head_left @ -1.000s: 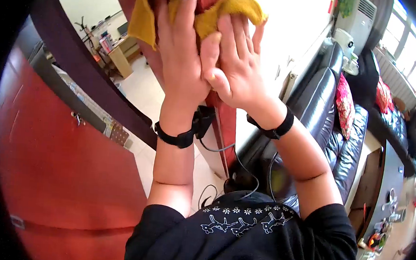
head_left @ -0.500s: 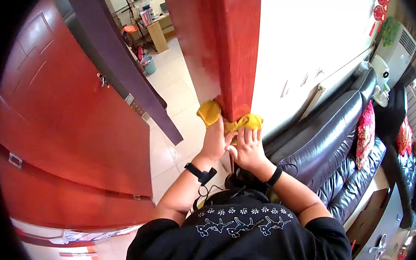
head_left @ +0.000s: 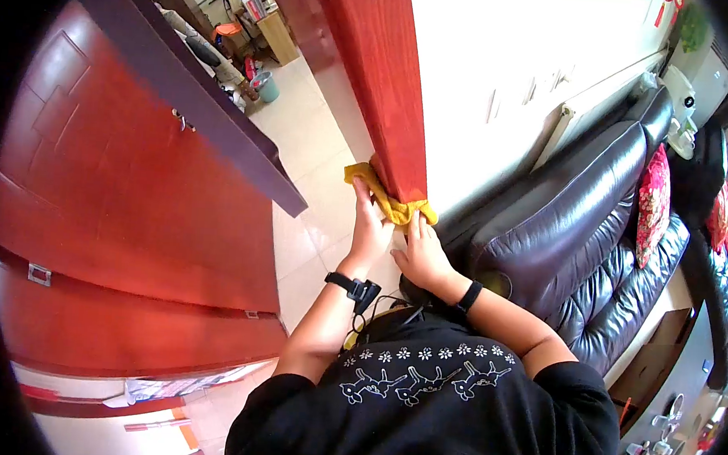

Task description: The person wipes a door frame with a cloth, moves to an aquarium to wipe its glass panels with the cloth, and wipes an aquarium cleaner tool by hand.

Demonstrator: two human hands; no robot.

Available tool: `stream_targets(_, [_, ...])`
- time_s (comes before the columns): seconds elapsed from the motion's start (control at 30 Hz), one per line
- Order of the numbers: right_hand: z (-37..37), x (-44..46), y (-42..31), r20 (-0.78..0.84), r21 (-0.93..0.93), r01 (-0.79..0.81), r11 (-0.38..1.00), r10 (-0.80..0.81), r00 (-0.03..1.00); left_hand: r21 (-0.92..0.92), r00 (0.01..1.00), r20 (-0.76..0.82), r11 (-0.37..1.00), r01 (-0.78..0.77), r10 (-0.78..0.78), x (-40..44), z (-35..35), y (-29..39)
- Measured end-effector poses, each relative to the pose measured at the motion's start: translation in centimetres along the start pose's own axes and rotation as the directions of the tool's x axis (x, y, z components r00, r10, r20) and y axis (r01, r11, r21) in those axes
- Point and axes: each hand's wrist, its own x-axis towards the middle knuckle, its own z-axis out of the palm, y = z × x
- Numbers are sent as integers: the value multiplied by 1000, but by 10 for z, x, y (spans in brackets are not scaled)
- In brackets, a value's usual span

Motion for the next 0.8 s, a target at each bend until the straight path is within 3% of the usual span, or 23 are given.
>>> stream_targets(0.07, [-3,1,-3,-18,152,-68,986,71,997,-328,988,-40,936,128,-149,1,2,3])
stream_targets(0.1, [-6,2,-5,-36,249,-83,965,95,995,-401,981,-59,904,147,-186,1,4,3])
stream_targets(0.13, [-7,2,-4,-36,253,-86,964,99,994,-399,981,-55,905,150,-187,0,4,4])
stream_targets(0.2, [-11,3,-5,-189,391,-38,920,120,975,-339,987,-80,935,105,-140,2,3,10])
stream_targets(0.27, [-22,9,-8,-201,500,-106,860,234,951,-368,989,-98,927,66,-110,12,-1,21])
stream_targets(0.33, [-33,16,-12,-102,579,-175,797,284,953,-308,987,-163,949,-62,12,26,-10,39])
stream_targets(0.37, [-39,19,-17,-100,577,-170,799,275,956,-289,963,-233,936,-203,137,35,-13,48])
stream_targets(0.43, [-51,26,-29,-61,843,-94,529,267,962,-213,940,-252,934,-285,229,44,-22,58])
stream_targets(0.5, [-54,30,-35,-113,860,-34,510,253,961,-291,955,-248,928,-232,161,50,-27,72])
stream_targets(0.6, [-73,28,-45,-162,857,23,515,227,960,-287,951,-251,924,-253,182,65,-42,87])
stream_targets(0.67, [-91,25,-56,-306,693,136,708,118,945,-303,935,-249,896,-324,253,86,-53,90])
stream_targets(0.7, [-100,26,-62,-308,688,137,713,116,944,-189,920,-245,916,-355,306,96,-62,95])
stream_targets(0.8, [-127,33,-80,-506,276,311,910,-138,851,117,830,-267,872,-476,489,129,-86,120])
